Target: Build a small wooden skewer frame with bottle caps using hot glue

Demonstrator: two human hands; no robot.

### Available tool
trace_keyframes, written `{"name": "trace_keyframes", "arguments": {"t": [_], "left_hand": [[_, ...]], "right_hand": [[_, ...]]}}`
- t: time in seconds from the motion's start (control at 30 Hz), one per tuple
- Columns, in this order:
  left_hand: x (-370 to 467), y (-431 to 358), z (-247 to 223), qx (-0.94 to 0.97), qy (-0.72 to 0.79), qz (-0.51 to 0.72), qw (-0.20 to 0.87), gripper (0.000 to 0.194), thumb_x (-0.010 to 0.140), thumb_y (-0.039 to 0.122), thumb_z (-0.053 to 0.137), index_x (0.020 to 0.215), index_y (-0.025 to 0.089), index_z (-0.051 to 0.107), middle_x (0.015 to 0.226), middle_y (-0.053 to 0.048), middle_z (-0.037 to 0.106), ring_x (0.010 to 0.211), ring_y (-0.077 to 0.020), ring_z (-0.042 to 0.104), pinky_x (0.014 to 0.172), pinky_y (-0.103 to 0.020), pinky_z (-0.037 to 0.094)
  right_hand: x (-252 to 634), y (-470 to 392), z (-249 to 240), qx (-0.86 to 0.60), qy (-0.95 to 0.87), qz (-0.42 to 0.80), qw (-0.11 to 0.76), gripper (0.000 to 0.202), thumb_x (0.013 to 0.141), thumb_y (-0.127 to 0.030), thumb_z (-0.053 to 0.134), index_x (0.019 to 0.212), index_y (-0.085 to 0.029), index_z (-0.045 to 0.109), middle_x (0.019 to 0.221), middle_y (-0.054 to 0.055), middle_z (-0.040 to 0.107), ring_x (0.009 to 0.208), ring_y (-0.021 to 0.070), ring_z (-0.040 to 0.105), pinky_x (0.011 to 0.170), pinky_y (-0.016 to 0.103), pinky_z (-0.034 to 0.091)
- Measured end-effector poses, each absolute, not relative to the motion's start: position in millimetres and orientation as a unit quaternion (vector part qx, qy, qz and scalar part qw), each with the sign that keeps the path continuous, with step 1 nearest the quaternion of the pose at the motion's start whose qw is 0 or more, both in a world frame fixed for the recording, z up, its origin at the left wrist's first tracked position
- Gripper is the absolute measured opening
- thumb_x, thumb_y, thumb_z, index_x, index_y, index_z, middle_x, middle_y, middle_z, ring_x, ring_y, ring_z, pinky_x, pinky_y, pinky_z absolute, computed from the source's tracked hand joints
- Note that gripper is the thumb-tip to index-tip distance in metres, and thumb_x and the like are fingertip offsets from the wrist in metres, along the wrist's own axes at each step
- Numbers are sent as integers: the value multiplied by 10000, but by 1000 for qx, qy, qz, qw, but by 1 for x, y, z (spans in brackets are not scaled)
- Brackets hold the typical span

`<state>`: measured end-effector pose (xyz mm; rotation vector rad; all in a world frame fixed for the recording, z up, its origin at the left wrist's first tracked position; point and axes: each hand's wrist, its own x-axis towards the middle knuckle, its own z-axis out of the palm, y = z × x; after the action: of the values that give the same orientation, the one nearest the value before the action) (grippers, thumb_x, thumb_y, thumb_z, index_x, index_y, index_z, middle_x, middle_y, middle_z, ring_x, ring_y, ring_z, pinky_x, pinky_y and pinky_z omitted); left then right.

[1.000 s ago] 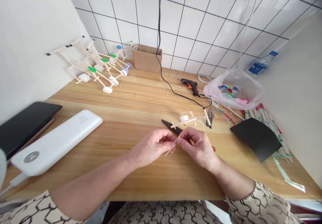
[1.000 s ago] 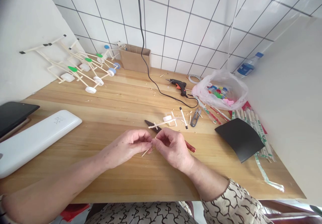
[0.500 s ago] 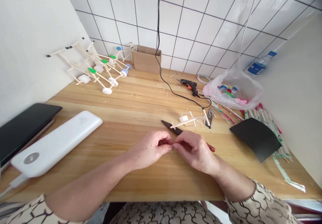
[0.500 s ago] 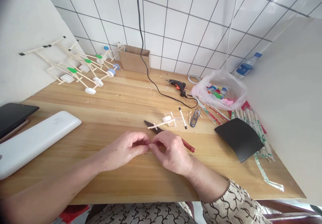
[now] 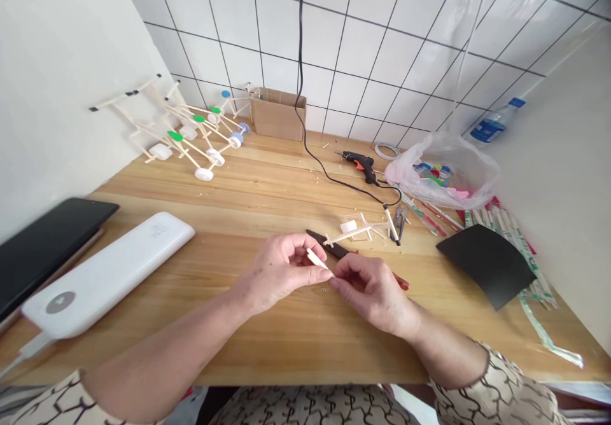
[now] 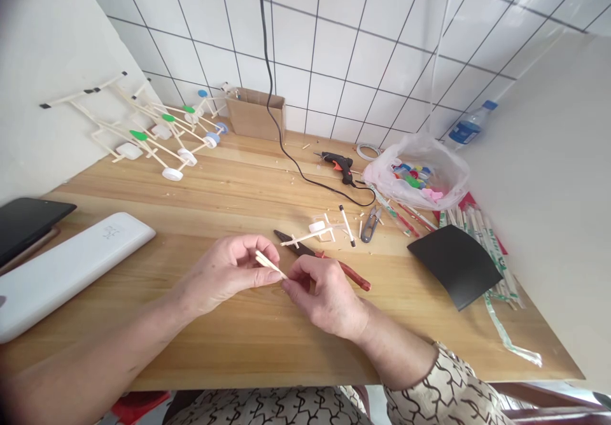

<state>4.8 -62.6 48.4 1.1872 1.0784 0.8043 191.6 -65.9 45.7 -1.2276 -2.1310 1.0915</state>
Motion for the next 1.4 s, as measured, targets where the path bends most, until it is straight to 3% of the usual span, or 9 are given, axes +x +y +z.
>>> {"name": "trace_keyframes", "arguments": {"t": [0.3, 0.47, 0.7, 0.97, 1.4], "left_hand": [[10, -62, 44, 498, 434, 394, 639, 149, 657, 270, 725, 669, 144, 646, 674, 9, 641, 664, -108, 559, 671, -228, 437], [9, -64, 47, 544, 430, 363, 623, 178, 722, 294, 660, 656, 146, 586, 653, 15, 599, 646, -111, 539, 646, -231, 429], [9, -67, 50, 606, 429, 269, 613, 148, 764, 268, 579, 677, 157, 534, 629, 29, 516, 618, -108, 494, 584, -223, 397], [12, -68, 47, 654, 447, 200, 577, 136, 772, 231, 578, 661, 155, 555, 640, 16, 588, 630, -125, 541, 584, -230, 402], [10, -68, 43, 687, 458, 193, 531, 205, 796, 279, 564, 625, 166, 557, 619, 10, 640, 592, -125, 571, 541, -214, 375]], "right_hand": [[192, -67, 40, -417, -754, 457, 223, 158, 821, -239, 557, 693, -162, 505, 590, -48, 452, 529, 64, 378, 481, 186, 316], [191, -67, 45, -390, -778, 443, 215, 148, 804, -211, 572, 673, -164, 520, 595, -35, 493, 544, 74, 426, 508, 197, 356], [196, -65, 51, -429, -760, 385, 301, 178, 839, -314, 575, 754, -160, 601, 631, 2, 585, 537, 85, 458, 495, 207, 375], [195, -65, 47, -423, -775, 384, 269, 168, 830, -259, 569, 704, -154, 605, 595, -16, 561, 512, 67, 425, 469, 195, 337], [192, -66, 46, -440, -772, 386, 248, 164, 819, -250, 567, 688, -153, 590, 566, -25, 540, 481, 60, 389, 434, 190, 312]]}}
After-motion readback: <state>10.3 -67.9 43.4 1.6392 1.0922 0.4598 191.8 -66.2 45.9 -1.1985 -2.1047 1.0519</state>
